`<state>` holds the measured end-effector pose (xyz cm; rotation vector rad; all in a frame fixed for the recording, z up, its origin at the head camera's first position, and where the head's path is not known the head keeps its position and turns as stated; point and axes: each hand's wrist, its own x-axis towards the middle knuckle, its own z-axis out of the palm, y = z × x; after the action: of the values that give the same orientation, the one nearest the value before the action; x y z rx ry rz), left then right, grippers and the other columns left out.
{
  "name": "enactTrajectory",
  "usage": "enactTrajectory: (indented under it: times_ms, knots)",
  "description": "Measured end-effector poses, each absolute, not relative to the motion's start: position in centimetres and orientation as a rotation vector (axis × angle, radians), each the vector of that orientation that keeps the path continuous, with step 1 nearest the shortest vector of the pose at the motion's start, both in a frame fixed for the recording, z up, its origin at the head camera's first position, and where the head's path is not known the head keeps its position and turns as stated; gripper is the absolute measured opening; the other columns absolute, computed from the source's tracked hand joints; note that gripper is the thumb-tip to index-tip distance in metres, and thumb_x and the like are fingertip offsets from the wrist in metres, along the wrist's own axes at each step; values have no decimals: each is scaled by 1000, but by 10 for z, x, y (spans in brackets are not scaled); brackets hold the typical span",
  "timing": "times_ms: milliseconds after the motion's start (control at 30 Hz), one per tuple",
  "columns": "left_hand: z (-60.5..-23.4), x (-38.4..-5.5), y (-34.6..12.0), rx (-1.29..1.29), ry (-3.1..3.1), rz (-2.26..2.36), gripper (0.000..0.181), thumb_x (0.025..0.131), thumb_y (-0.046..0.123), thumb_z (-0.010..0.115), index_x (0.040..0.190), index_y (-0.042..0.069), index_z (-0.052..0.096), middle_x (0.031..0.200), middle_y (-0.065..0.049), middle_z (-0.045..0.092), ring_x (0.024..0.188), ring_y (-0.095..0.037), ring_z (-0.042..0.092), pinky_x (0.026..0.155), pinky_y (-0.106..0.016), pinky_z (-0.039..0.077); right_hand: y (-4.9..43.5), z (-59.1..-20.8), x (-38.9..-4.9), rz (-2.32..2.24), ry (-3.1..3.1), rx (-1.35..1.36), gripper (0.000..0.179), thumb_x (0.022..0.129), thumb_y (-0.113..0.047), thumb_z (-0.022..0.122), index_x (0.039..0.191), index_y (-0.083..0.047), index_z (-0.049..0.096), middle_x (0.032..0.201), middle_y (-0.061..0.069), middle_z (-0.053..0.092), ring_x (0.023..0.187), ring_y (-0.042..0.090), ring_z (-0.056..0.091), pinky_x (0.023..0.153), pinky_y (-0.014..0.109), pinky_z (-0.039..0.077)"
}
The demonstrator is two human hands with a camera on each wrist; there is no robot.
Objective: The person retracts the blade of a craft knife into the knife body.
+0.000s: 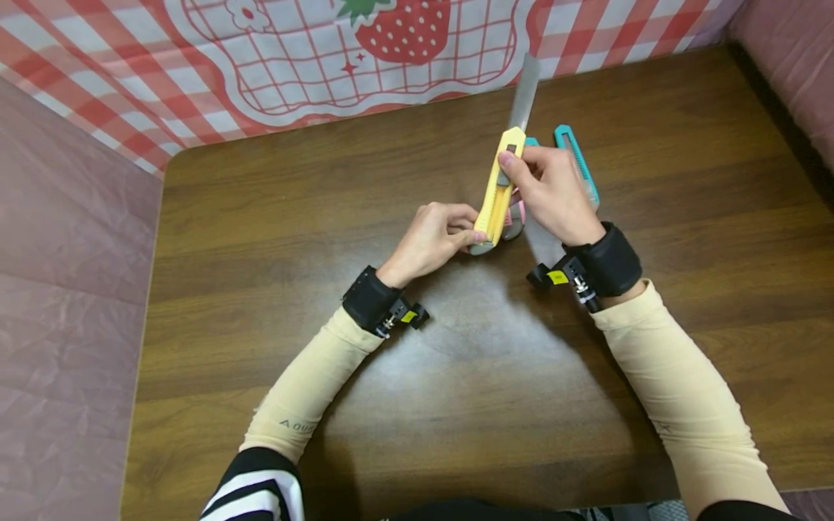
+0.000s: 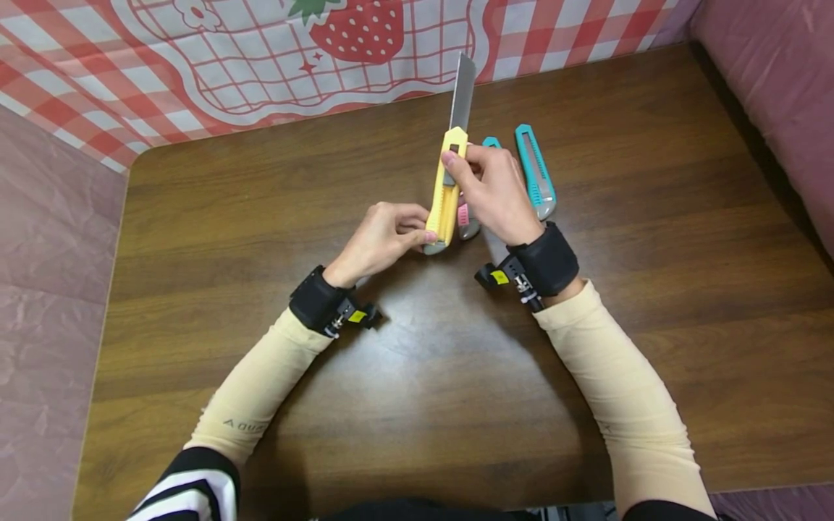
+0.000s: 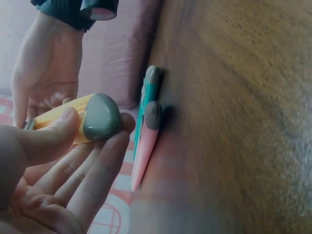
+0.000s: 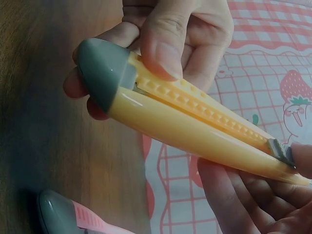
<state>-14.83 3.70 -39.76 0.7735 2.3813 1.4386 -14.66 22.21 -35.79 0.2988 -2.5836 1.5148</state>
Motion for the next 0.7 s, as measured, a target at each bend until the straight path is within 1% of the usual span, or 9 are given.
enactTrajectory:
  times_ms: [100, 333, 467, 700]
  knots:
    - [-398, -148, 37, 765, 2388, 1439, 11, 80, 14, 73, 87, 6, 68, 83, -4, 71, 68, -1, 62, 59, -21, 55, 222, -358, -146, 1497, -2587, 312, 33, 96, -26, 51, 91, 3, 65, 75, 11, 60, 63, 26, 59, 53, 19, 51]
    - [-398, -149, 36, 739, 2390, 1449, 14, 80, 13, 72, 90, 5, 68, 86, -6, 72, 71, -1, 63, 61, -21, 56, 219, -359, -147, 1512, -2577, 383, 23, 92, -19, 58, 102, 1, 64, 85, 11, 68, 68, 14, 63, 56, 16, 50]
    - [-396, -150, 35, 724, 2378, 1463, 15, 81, 13, 72, 92, 4, 68, 88, -7, 71, 74, -2, 63, 63, -22, 57, 219, -361, -148, 1544, -2541, 376, 23, 93, -18, 57, 104, 1, 64, 86, 12, 67, 66, 14, 63, 55, 16, 52]
    - [-395, -150, 35, 758, 2373, 1501, 15, 81, 14, 71, 93, 5, 68, 88, -7, 71, 74, -1, 63, 62, -22, 57, 219, -359, -148, 1596, -2489, 385, 23, 94, -18, 55, 102, 2, 64, 80, 11, 65, 62, 18, 62, 52, 18, 54]
